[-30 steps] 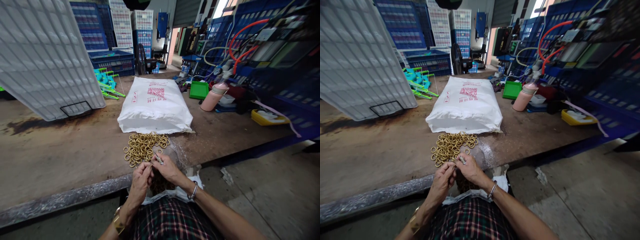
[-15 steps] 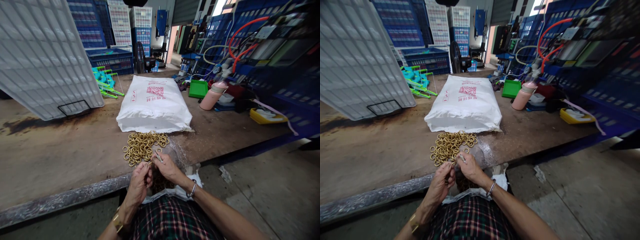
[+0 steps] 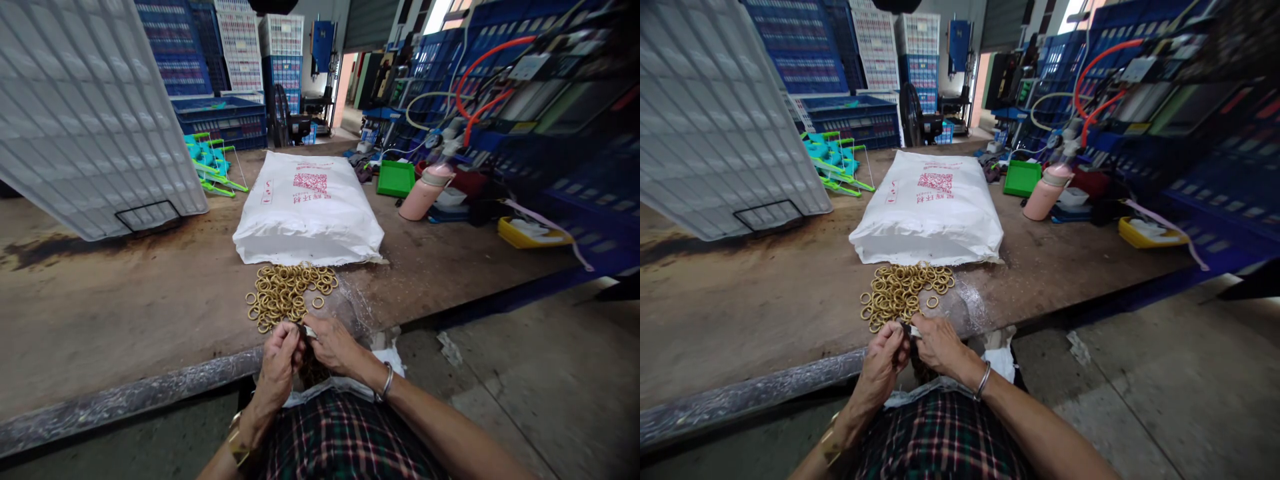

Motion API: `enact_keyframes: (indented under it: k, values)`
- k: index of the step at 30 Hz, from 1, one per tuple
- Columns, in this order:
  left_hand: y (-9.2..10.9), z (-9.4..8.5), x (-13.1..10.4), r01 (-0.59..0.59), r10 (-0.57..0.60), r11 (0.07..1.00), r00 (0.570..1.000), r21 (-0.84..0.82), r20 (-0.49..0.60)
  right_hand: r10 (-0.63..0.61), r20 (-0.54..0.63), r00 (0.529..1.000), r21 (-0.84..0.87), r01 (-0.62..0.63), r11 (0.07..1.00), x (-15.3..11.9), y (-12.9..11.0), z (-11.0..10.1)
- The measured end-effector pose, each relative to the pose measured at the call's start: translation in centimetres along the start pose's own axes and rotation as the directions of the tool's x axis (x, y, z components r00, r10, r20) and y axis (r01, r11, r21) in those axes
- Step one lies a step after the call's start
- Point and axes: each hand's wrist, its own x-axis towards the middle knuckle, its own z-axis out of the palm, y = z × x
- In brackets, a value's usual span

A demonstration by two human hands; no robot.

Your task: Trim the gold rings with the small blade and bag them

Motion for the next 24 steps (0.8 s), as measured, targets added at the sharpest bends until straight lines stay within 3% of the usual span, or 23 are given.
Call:
enact_keyframes:
  k: [5, 8, 10, 17, 24]
  values:
    - [0.2, 0.1, -0.7, -0.031, 0.03, 0.998, 0.999, 0.057, 0.016, 0.037, 0.03, 0.999, -0.065, -0.035, 0.997, 0.1, 0.3, -0.3]
    - [1.2, 0.8, -2.0, -0.032, 0.023, 0.997, 0.993, 0.075, 0.12, 0.146, 0.0, 0.989, -0.139, -0.144, 0.98, 0.2, 1.3, -1.1]
    - [1.9, 1.3, -2.5, 0.001, -0.001, 1.0, 0.985, -0.002, 0.174, 0.19, -0.053, 0.98, -0.152, -0.196, 0.969, 0.2, 2.1, -1.7]
    - [2.2, 1.2, -1.8, 0.08, -0.049, 0.976, 0.987, -0.202, 0.155, 0.236, -0.275, 0.932, -0.083, -0.268, 0.96, 1.4, 2.8, -2.7]
    - [2.3, 0.8, -1.7, 0.068, -0.026, 0.963, 0.987, -0.26, 0.162, 0.297, -0.234, 0.926, -0.208, -0.346, 0.915, 2.4, 2.5, -1.7]
